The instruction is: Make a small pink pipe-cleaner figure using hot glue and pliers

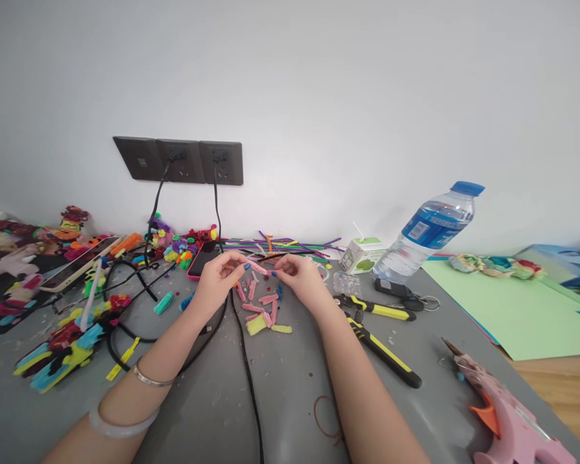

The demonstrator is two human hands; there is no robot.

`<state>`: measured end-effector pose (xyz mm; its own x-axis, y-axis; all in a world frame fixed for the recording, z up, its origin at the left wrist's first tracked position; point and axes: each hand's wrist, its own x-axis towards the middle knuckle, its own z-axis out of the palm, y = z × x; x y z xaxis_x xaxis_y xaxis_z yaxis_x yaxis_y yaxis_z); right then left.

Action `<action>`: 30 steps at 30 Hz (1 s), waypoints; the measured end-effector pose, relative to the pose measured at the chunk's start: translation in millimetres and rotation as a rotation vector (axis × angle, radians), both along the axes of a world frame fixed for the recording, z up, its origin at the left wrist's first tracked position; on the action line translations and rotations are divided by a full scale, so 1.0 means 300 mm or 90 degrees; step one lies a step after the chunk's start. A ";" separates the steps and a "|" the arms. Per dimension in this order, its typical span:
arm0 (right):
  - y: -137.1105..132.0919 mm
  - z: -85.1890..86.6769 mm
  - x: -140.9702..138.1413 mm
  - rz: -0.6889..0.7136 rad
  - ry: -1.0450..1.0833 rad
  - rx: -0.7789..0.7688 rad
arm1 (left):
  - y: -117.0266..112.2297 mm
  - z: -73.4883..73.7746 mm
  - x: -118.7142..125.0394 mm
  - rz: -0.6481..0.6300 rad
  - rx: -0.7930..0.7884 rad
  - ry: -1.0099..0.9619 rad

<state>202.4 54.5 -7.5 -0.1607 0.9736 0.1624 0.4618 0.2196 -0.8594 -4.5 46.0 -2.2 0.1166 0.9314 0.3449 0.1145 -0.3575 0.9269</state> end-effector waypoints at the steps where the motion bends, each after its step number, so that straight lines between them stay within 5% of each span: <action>1: -0.002 0.000 -0.003 -0.002 -0.041 0.016 | 0.000 -0.001 0.000 0.001 -0.001 -0.002; 7: -0.008 0.001 0.000 -0.016 -0.252 0.116 | 0.001 -0.009 0.000 -0.003 0.003 0.008; 14: -0.015 -0.001 -0.017 -0.021 -0.335 0.102 | 0.004 -0.016 0.003 -0.011 0.007 0.009; 21: -0.018 0.034 0.001 -0.063 -0.025 0.001 | 0.003 -0.008 -0.002 -0.030 -0.010 0.045; 30: -0.044 0.074 -0.020 0.064 0.178 -0.147 | -0.017 0.015 0.009 -0.116 -0.057 0.156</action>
